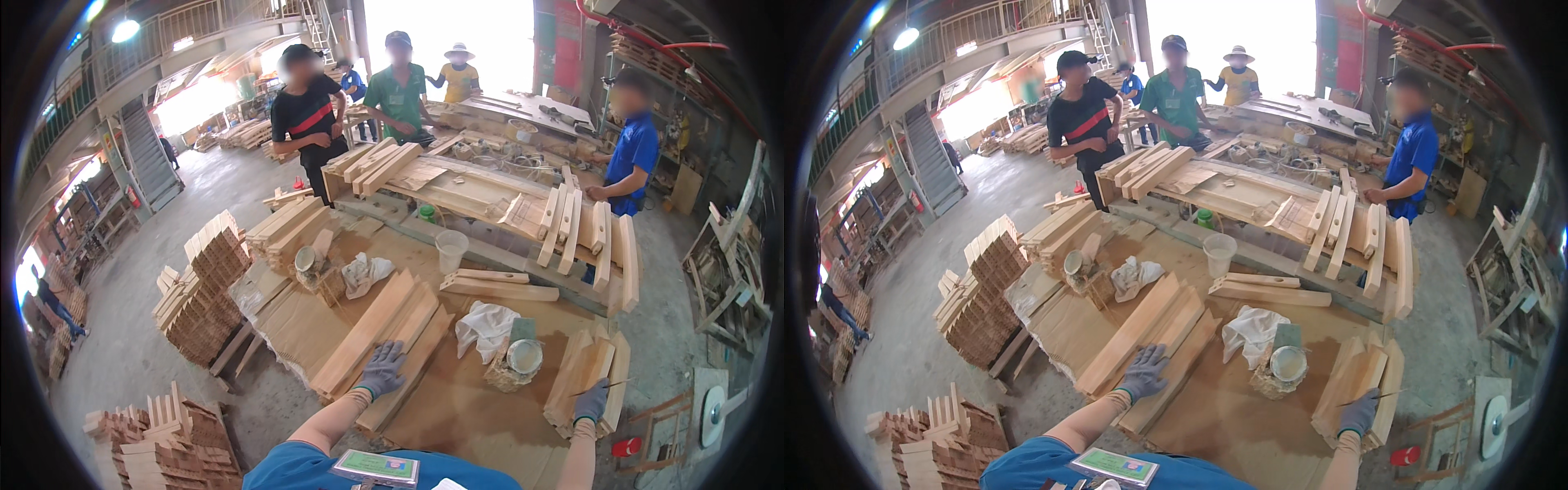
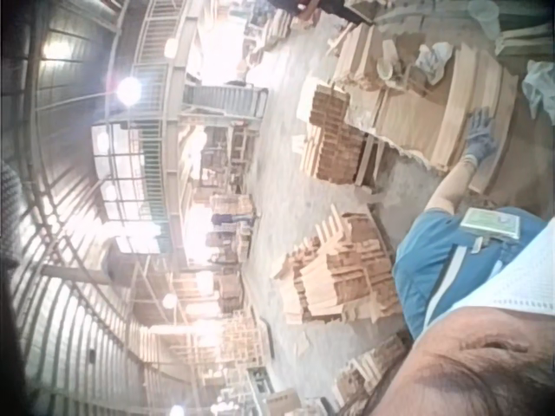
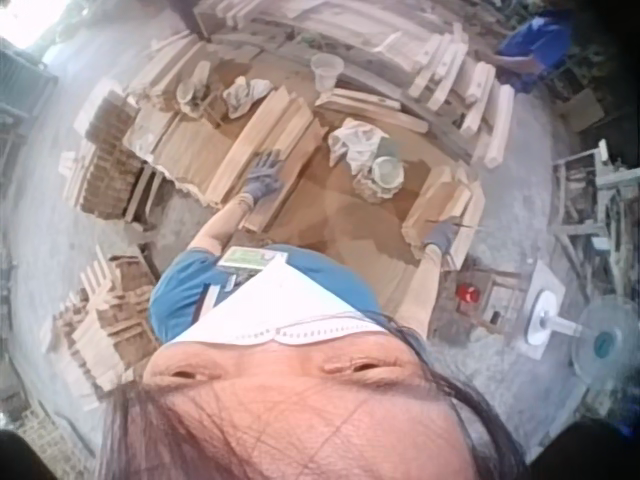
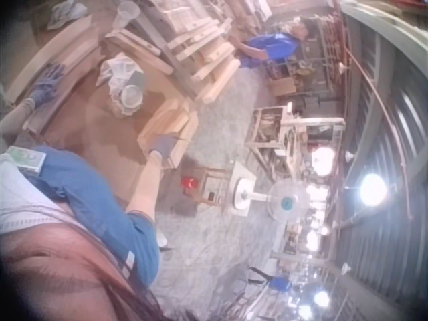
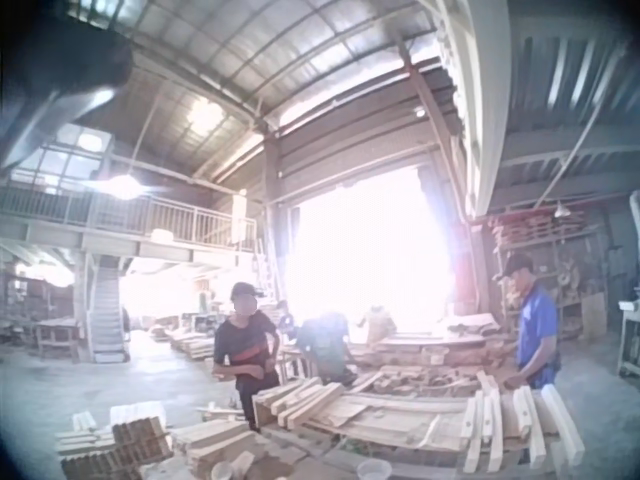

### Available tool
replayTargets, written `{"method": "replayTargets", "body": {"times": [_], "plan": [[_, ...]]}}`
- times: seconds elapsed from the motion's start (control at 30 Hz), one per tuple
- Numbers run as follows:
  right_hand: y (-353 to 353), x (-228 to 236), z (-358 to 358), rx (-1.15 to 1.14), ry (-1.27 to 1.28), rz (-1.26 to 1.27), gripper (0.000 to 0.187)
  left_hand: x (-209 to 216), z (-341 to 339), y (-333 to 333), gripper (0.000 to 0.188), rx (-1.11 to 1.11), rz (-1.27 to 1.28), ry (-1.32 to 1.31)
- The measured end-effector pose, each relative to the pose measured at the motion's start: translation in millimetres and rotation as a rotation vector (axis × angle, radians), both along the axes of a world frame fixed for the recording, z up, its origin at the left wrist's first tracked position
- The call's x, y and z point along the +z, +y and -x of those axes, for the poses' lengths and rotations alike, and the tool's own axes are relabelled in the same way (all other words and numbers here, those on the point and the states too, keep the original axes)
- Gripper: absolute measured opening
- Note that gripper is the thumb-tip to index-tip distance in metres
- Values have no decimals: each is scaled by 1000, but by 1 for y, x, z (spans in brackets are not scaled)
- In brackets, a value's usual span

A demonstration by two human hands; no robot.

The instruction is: The person applies a white substance from a small container onto the holes of wooden slats using a brush. They handle the slats one at a time, apply the substance, and place them on a stack. The person then scrapes the remaining substance from the container into a waste bin.

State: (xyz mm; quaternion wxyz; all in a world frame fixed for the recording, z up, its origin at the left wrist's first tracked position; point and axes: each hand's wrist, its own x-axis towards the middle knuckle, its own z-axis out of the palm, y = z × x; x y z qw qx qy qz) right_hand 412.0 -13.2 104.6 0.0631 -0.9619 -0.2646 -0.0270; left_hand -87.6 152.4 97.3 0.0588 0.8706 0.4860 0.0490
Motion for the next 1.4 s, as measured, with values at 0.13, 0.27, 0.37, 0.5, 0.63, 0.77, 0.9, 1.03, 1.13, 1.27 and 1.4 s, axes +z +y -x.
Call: {"method": "replayTargets", "body": {"times": [0.13,0.27,0.37,0.5,0.63,0.77,0.9,1.03,1.13,1.27,1.4], "plan": [[-5,2,-5,17,-40,-34,51,-2,-5,2,56,-4,-16,-12],[-1,7,2,19,2,-108,47,-5,-2,1,56,7,-19,-5],[-1,10,0,16,28,-108,47,-6,-3,2,55,1,-35,-23],[3,7,3,28,-16,-96,48,-3,0,0,55,6,-28,-12],[-6,-5,-10,48,-69,-39,53,1,-4,2,55,-7,-20,-49],[-3,-8,-16,33,-22,-71,48,2,-4,0,53,-7,-24,-55],[-1,-8,-11,64,-53,-36,45,1,0,-2,52,-5,-37,-51],[-4,-7,-14,69,-97,-42,43,1,-3,-1,52,-8,-32,-49],[-2,-5,-11,50,-59,-101,35,2,-2,-2,53,3,-28,-44],[-3,-5,-4,69,-60,-170,29,3,-1,-4,53,14,-18,-40],[-2,0,-10,64,-47,-83,42,6,-5,-4,53,20,-2,-34]]}}
